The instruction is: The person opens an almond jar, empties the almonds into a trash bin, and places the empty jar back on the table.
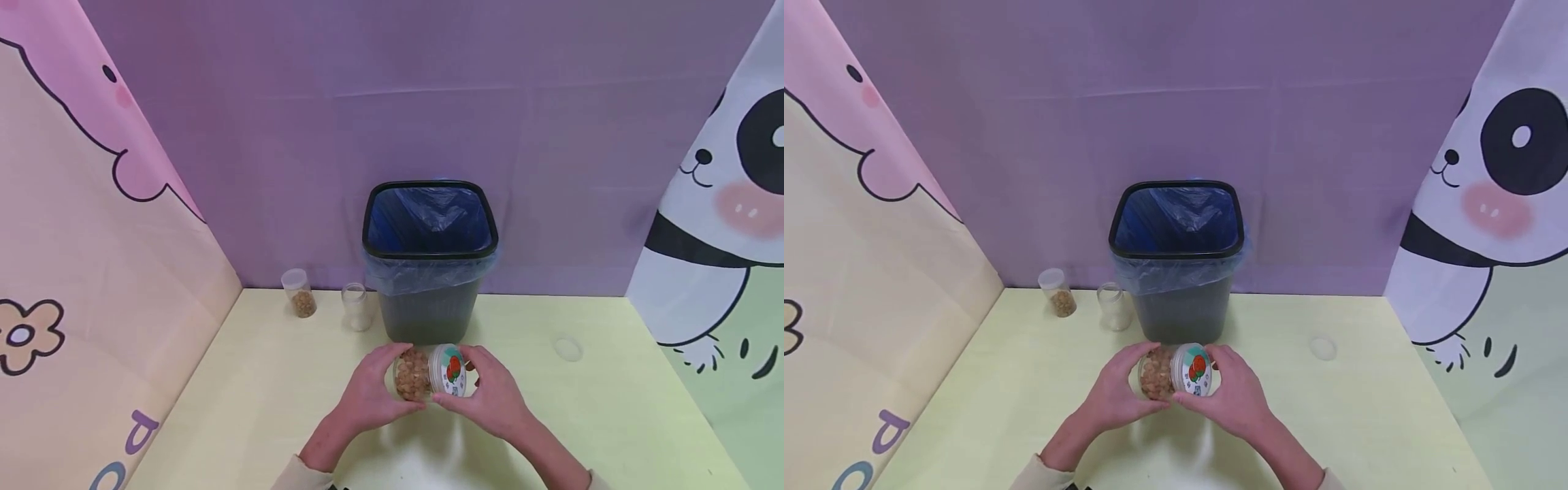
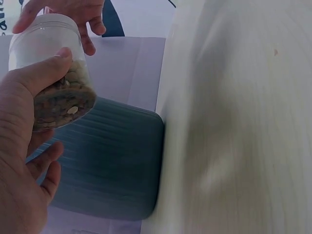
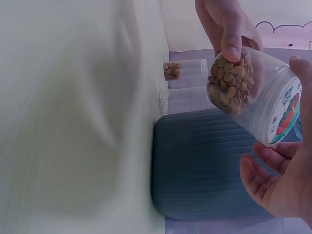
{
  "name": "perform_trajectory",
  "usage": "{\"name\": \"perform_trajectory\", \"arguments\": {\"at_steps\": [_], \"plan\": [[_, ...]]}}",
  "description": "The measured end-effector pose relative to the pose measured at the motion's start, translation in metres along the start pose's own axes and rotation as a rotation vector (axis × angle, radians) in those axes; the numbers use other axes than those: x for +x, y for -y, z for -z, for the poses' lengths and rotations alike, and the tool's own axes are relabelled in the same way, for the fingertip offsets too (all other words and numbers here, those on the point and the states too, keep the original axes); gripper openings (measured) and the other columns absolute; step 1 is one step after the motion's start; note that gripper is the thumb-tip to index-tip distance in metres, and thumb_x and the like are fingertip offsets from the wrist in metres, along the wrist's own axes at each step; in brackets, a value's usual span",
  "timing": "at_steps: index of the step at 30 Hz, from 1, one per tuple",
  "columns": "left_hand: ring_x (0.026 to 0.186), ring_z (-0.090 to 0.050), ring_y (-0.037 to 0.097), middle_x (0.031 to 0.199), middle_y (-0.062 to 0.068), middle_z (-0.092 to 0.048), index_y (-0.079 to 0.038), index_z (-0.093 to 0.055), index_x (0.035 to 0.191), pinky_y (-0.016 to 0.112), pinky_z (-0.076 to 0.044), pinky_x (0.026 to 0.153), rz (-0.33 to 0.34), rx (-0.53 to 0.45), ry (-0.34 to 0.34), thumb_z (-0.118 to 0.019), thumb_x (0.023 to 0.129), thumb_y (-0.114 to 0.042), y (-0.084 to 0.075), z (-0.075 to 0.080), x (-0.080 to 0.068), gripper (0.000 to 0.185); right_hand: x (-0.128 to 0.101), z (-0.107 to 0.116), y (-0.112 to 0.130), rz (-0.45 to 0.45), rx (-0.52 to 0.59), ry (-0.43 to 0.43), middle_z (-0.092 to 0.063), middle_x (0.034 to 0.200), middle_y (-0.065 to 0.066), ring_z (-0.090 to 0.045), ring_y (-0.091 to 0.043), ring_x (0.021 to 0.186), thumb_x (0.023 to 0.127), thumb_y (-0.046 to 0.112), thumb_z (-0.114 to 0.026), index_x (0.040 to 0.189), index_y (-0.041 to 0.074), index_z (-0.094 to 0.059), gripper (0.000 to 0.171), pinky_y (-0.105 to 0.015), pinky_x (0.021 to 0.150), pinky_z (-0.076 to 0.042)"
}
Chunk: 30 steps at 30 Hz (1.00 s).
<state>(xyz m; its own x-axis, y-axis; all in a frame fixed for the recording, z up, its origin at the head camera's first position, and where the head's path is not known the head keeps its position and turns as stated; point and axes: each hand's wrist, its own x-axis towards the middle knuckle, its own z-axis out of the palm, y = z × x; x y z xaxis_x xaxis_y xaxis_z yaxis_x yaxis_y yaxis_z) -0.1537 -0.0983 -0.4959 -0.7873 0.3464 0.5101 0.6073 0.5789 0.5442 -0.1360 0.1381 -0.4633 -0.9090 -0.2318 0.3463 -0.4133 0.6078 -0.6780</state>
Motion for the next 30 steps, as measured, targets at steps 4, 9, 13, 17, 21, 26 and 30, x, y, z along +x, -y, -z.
{"name": "perform_trajectory", "arguments": {"at_steps": [4, 9, 13, 17, 21, 26, 30], "plan": [[0.112, -0.054, 0.011, 0.127, -0.007, -0.057, -0.016, -0.054, 0.132, 0.034, -0.05, 0.087, 0.005, -0.028, 0.019, -0.094, 0.057, -0.039, -0.002, 0.001, -0.003, 0.088, -0.004, -0.004, -0.001, 0.004, 0.066, -0.02, -0.055, 0.095, 0.017, -0.053, -0.005, 0.087, 0.064, 0.051, -0.087, 0.118, 0.018, -0.06, 0.068, -0.027, 0.063, -0.05], [0.096, -0.058, 0.008, 0.126, -0.006, -0.056, -0.015, -0.052, 0.132, 0.03, -0.054, 0.069, 0.006, -0.063, 0.019, -0.093, 0.058, -0.038, -0.003, 0.005, -0.013, 0.088, -0.008, -0.011, -0.001, 0.076, 0.097, -0.026, -0.057, 0.095, 0.015, -0.054, -0.006, 0.088, 0.063, 0.049, -0.088, 0.118, 0.019, -0.06, 0.068, -0.03, 0.064, -0.051], [0.095, -0.058, 0.007, 0.128, -0.006, -0.056, -0.015, -0.052, 0.133, 0.024, -0.053, 0.07, -0.012, -0.042, 0.009, -0.093, 0.059, -0.04, -0.003, 0.004, -0.013, 0.089, -0.008, -0.013, -0.003, 0.126, 0.08, -0.069, -0.057, 0.095, 0.015, -0.053, -0.005, 0.087, 0.062, 0.049, -0.088, 0.117, 0.02, -0.061, 0.068, -0.028, 0.062, -0.051], [0.099, -0.058, 0.008, 0.128, -0.006, -0.056, -0.015, -0.053, 0.132, 0.022, -0.052, 0.07, -0.039, -0.006, -0.003, -0.093, 0.058, -0.041, -0.004, 0.002, -0.011, 0.088, -0.008, -0.011, -0.006, 0.152, 0.079, -0.089, -0.056, 0.095, 0.017, -0.053, -0.005, 0.087, 0.061, 0.047, -0.089, 0.117, 0.021, -0.061, 0.067, -0.027, 0.061, -0.05], [0.093, -0.058, 0.007, 0.126, -0.005, -0.057, -0.015, -0.054, 0.131, 0.024, -0.052, 0.067, -0.083, 0.002, -0.031, -0.093, 0.056, -0.04, -0.006, 0.001, -0.007, 0.089, -0.008, -0.007, -0.008, 0.195, 0.089, -0.109, -0.056, 0.095, 0.017, -0.053, -0.006, 0.086, 0.061, 0.042, -0.091, 0.117, 0.023, -0.061, 0.066, -0.026, 0.061, -0.05], [0.1, -0.058, 0.008, 0.125, -0.006, -0.058, -0.014, -0.056, 0.13, 0.028, -0.054, 0.074, -0.131, 0.019, -0.06, -0.094, 0.053, -0.04, -0.008, -0.001, -0.002, 0.09, -0.01, -0.003, -0.009, 0.251, 0.095, -0.153, -0.055, 0.094, 0.014, -0.053, -0.008, 0.084, 0.059, 0.037, -0.091, 0.116, 0.021, -0.06, 0.067, -0.024, 0.06, -0.049], [0.11, -0.056, 0.011, 0.125, -0.004, -0.059, -0.012, -0.057, 0.129, 0.032, -0.051, 0.087, -0.147, 0.061, -0.075, -0.094, 0.052, -0.042, -0.01, -0.001, -0.001, 0.09, -0.011, -0.003, -0.01, 0.267, 0.082, -0.161, -0.055, 0.094, 0.013, -0.052, -0.008, 0.086, 0.059, 0.04, -0.09, 0.114, 0.018, -0.059, 0.067, -0.024, 0.062, -0.049]]}}
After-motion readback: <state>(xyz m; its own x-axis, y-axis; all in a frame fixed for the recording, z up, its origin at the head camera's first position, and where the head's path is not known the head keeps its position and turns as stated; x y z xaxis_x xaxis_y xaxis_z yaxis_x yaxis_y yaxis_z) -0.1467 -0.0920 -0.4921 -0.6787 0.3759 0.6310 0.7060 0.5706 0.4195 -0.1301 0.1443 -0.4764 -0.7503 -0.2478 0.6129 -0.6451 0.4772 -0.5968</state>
